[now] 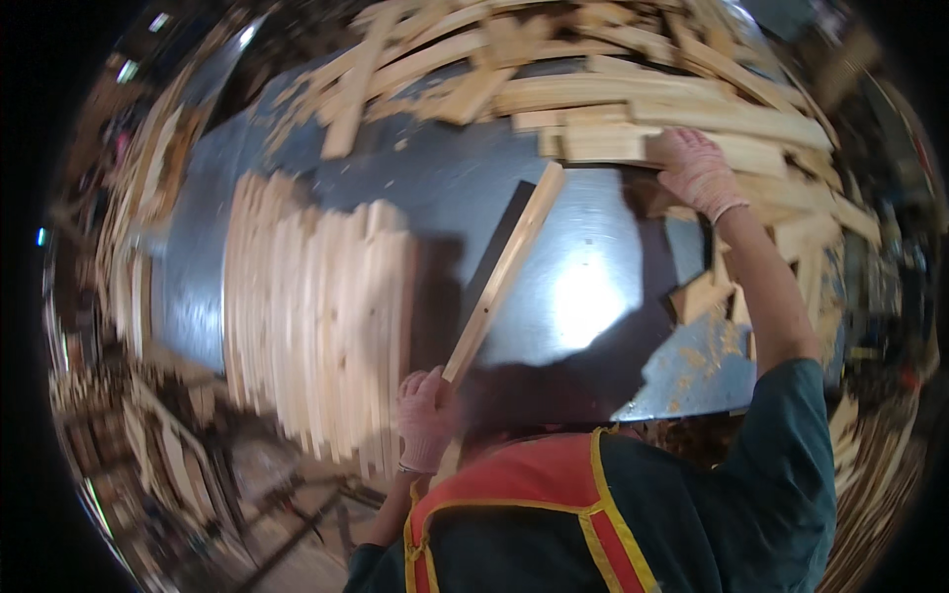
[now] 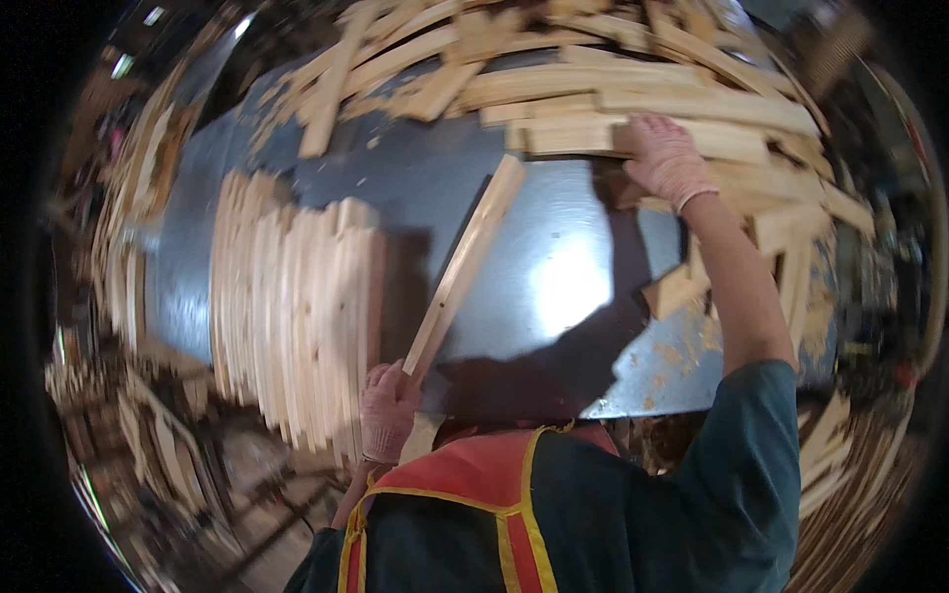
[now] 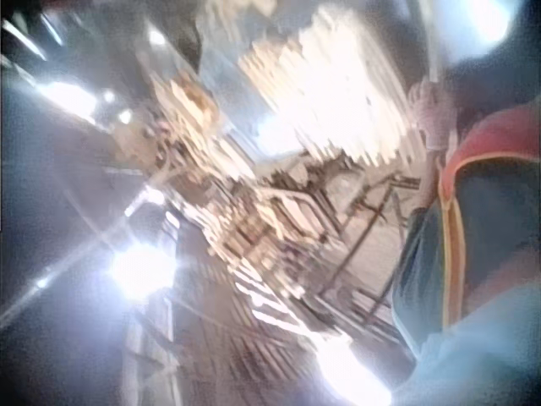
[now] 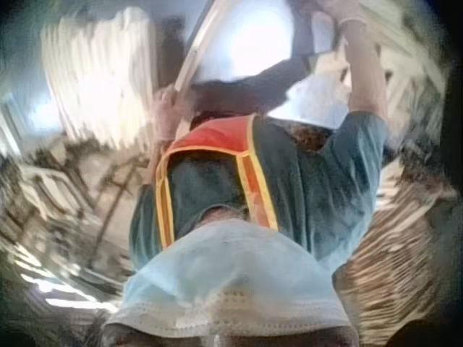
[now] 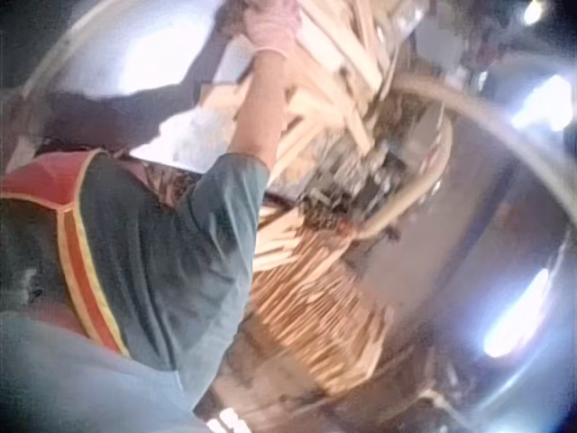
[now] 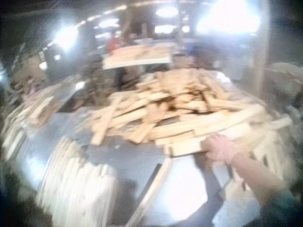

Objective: The person repeatedly picks up wooden planks from a large pile on a metal table and stacks them into a neat pile. The person handles the planks one by one or in small groups, aligning them before placing them down.

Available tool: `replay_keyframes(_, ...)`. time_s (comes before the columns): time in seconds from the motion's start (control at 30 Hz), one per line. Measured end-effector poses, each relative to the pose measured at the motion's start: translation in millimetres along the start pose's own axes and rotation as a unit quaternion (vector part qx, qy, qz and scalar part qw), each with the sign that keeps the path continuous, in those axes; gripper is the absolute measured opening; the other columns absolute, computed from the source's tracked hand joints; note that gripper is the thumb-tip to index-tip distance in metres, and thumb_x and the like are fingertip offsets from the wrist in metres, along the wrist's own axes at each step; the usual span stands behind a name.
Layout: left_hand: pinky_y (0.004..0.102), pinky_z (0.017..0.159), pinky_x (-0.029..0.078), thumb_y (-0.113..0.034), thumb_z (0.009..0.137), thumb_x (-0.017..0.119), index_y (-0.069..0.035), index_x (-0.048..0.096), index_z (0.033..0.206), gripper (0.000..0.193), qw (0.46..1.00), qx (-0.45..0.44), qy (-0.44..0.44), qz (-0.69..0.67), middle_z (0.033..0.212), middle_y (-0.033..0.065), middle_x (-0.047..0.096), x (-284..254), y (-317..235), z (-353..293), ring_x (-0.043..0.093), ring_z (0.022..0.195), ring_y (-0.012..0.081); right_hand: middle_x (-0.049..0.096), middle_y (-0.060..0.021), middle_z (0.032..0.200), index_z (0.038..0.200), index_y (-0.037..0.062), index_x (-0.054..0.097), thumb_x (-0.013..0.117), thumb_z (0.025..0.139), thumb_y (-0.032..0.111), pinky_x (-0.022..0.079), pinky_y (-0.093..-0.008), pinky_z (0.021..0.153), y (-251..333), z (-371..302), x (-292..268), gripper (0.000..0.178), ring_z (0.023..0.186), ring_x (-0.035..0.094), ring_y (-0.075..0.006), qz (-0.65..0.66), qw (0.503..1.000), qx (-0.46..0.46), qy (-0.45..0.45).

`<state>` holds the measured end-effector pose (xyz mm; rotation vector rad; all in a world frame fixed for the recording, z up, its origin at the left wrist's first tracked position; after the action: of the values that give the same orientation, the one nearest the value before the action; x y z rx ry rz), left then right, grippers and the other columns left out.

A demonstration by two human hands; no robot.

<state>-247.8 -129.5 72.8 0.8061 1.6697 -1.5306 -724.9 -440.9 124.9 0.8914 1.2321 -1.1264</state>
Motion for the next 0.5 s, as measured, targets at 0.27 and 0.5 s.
replay_keyframes(0.27,0.0587,0.113,0.042,-0.021,0.089,0.074,-0.012,0.058,0.143,0.057,0.96,-0.098,-0.112,0.239,0.137,0.0167,0.056,-32.0,78.1,-103.0,0.052,0.133,0.0438,0.064,-0.0298,0.124,0.126,0.0072,0.062,0.061,0.088,0.028,0.052,-0.0511,0.104,77.8,53.6,38.6,0.043,0.12,0.063,-0.0449,-0.109,0.962,0.013,0.25)
replay_keyframes(0.5,0.0555,0.119,0.037,-0.038,0.09,0.077,-0.01,0.049,0.153,0.074,0.922,-0.21,-0.275,0.176,0.151,0.0204,0.05,-92.7,174.4,-175.5,0.046,0.14,0.0445,0.065,-0.0104,0.097,0.146,-0.0092,0.055,0.074,0.089,0.063,0.055,-0.0339,0.079,149.4,20.4,33.3,0.094,0.089,0.066,-0.0221,0.262,0.886,-0.063,0.377)
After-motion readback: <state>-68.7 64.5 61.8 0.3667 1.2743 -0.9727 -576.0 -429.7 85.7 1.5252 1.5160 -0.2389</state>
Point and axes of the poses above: each hand's wrist, its own z-axis towards the middle knuckle, its own x-axis out of the palm, y = z × x, the point moved 7 cm from there along z, towards the middle knuckle
